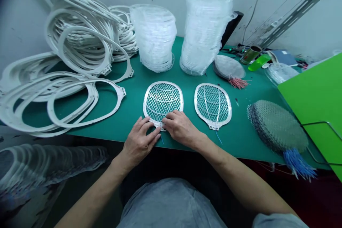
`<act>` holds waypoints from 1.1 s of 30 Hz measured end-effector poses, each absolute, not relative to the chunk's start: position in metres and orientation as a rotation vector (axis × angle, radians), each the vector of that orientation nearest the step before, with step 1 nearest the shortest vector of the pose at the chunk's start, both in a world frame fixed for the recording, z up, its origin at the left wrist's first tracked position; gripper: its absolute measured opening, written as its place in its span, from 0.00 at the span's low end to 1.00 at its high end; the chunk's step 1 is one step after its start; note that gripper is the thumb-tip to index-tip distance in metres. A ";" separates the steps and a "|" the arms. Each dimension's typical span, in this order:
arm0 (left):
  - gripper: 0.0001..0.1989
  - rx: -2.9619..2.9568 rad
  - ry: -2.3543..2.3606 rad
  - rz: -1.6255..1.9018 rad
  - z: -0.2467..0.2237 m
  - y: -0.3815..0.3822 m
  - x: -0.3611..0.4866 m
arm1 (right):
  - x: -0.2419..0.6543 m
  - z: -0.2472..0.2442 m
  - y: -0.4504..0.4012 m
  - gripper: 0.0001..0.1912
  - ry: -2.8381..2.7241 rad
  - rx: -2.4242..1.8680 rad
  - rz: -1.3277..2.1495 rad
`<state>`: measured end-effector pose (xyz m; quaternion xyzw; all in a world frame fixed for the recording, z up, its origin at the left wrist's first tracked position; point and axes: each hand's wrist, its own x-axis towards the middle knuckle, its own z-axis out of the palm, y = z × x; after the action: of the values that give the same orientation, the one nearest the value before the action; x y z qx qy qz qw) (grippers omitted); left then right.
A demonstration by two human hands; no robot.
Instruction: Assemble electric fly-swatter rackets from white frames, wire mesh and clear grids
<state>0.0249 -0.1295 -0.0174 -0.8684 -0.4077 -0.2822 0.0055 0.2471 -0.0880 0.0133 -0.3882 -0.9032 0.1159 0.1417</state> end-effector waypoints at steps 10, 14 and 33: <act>0.13 -2.721 -1.252 -0.869 -0.016 -0.128 0.025 | 0.253 0.008 -0.081 0.13 -2.742 -0.906 0.138; 0.13 -2.740 -1.254 -0.864 -0.015 -0.127 0.025 | 0.257 0.006 -0.078 0.15 -2.736 -0.875 0.174; 0.19 -2.778 -1.195 -0.887 -0.021 -0.124 0.030 | 0.231 0.027 -0.096 0.11 -3.018 -1.012 -0.078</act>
<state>0.0304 -0.1239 -0.0213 -0.8814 -0.3793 -0.2814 -0.0048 0.2310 -0.0959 0.0266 -0.3177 -0.9476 -0.0245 -0.0211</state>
